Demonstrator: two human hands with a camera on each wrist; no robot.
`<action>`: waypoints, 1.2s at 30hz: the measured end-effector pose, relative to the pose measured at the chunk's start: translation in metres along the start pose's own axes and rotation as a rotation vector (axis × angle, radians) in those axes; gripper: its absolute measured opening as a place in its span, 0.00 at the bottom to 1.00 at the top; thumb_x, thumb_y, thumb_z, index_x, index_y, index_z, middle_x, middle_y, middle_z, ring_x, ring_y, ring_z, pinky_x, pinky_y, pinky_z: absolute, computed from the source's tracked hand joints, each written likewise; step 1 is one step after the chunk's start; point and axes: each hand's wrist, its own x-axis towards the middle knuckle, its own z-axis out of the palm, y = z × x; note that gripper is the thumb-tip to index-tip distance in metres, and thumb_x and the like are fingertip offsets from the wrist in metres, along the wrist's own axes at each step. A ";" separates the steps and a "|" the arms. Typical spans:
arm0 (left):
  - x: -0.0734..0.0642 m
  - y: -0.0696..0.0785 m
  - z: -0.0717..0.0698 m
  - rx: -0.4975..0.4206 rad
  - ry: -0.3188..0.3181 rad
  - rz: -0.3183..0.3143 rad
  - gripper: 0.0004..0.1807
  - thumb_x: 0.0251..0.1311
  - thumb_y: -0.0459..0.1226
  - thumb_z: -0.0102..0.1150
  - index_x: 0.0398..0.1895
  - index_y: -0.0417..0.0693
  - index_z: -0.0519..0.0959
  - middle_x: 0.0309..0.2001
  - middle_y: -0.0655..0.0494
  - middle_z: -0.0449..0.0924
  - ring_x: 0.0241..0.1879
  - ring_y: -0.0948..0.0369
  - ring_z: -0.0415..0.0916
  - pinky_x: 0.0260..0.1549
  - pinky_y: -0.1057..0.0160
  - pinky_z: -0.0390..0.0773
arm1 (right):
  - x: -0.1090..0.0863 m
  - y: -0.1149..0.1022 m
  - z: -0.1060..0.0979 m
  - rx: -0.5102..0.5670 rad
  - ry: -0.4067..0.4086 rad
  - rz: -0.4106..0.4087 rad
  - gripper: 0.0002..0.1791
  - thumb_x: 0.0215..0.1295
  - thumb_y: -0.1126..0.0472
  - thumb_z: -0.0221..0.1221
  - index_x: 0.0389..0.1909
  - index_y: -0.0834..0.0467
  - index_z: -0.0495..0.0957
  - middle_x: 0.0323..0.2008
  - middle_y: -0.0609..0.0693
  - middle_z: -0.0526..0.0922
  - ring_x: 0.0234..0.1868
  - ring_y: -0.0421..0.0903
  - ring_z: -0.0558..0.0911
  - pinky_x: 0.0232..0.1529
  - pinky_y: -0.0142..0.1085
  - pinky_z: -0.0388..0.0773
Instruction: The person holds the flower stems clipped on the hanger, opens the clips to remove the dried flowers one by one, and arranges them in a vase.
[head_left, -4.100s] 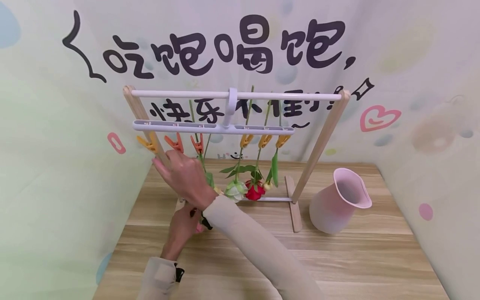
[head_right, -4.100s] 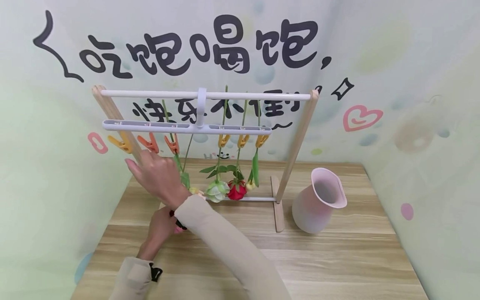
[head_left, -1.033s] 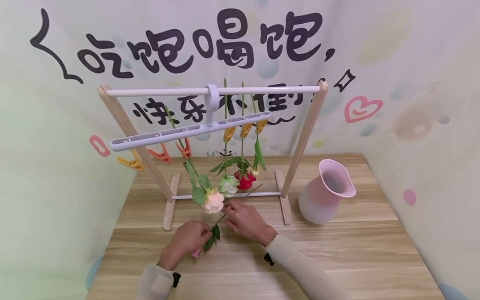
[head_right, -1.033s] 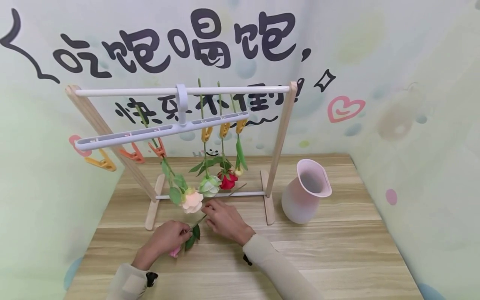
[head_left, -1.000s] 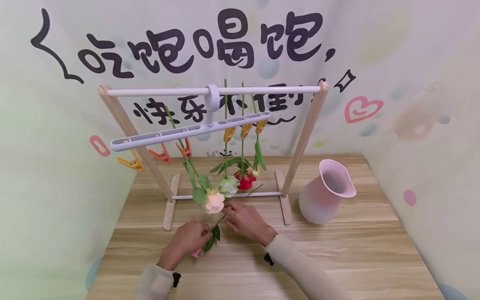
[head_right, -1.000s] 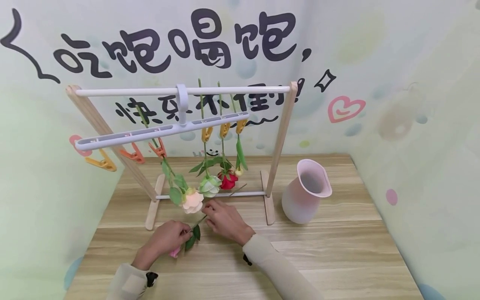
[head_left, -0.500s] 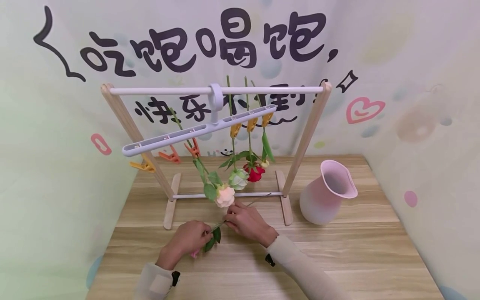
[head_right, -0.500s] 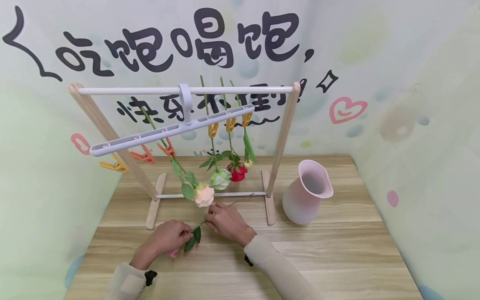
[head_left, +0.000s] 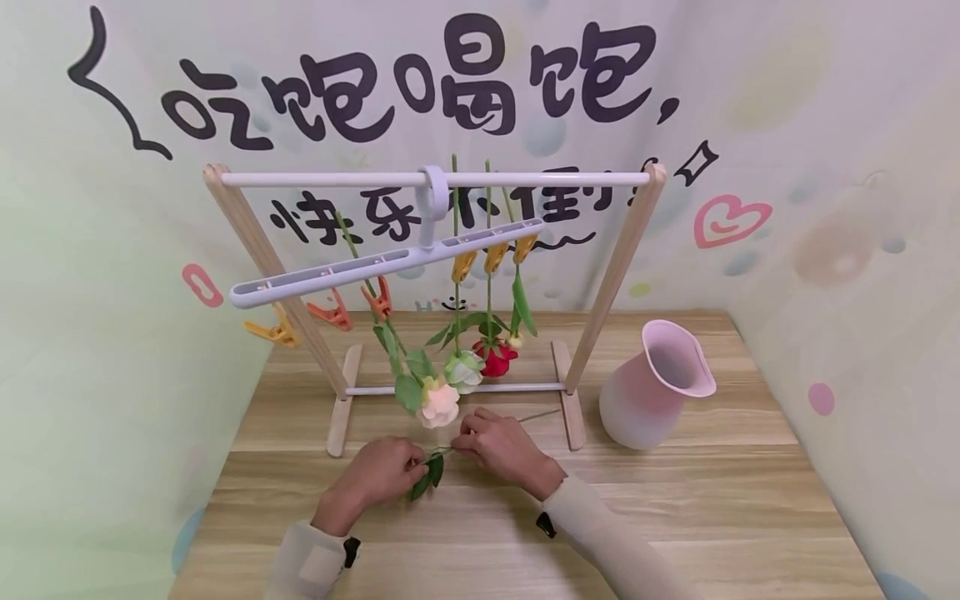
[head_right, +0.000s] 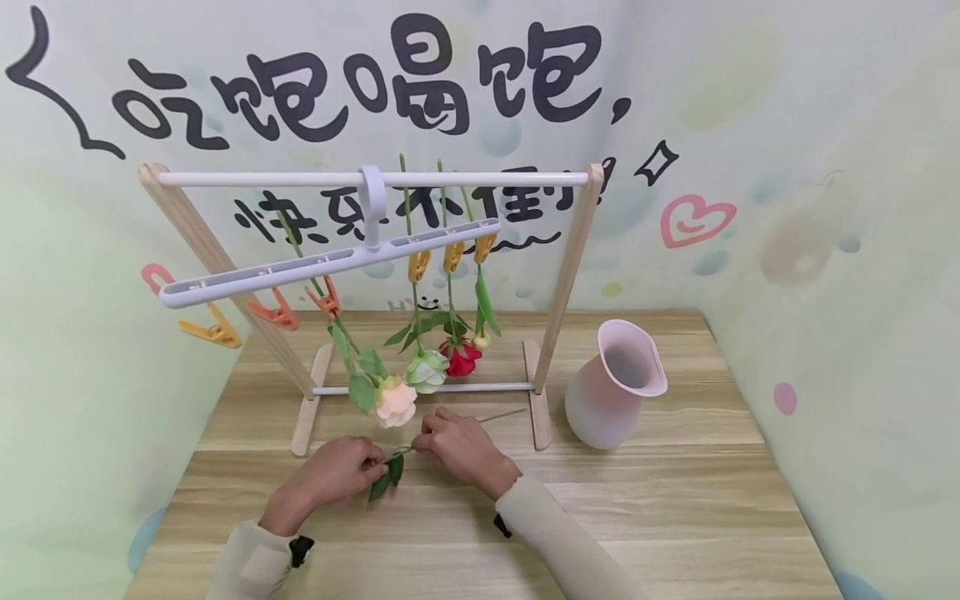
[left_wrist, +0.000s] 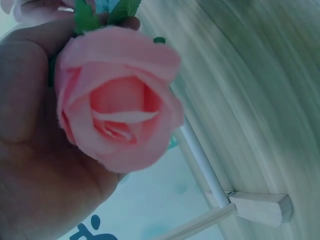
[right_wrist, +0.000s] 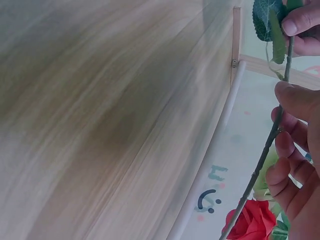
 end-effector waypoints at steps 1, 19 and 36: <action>0.000 0.000 -0.001 0.004 0.004 0.006 0.13 0.60 0.38 0.63 0.18 0.54 0.77 0.19 0.66 0.68 0.21 0.67 0.64 0.21 0.66 0.64 | -0.001 -0.001 0.000 -0.001 0.000 0.003 0.06 0.68 0.54 0.62 0.37 0.40 0.87 0.34 0.40 0.80 0.37 0.38 0.76 0.26 0.29 0.75; 0.001 -0.006 -0.021 -0.233 0.152 -0.198 0.29 0.62 0.56 0.62 0.58 0.46 0.78 0.47 0.50 0.82 0.46 0.56 0.79 0.46 0.51 0.79 | -0.032 0.005 -0.015 0.088 0.091 0.121 0.04 0.64 0.57 0.66 0.37 0.44 0.87 0.32 0.39 0.79 0.37 0.38 0.77 0.25 0.30 0.76; 0.008 -0.017 -0.037 -0.531 0.476 -0.137 0.34 0.70 0.43 0.57 0.70 0.31 0.60 0.59 0.36 0.73 0.57 0.42 0.74 0.53 0.40 0.73 | -0.053 0.024 -0.033 0.082 0.203 0.184 0.05 0.57 0.61 0.70 0.34 0.49 0.88 0.30 0.41 0.79 0.34 0.40 0.78 0.30 0.33 0.77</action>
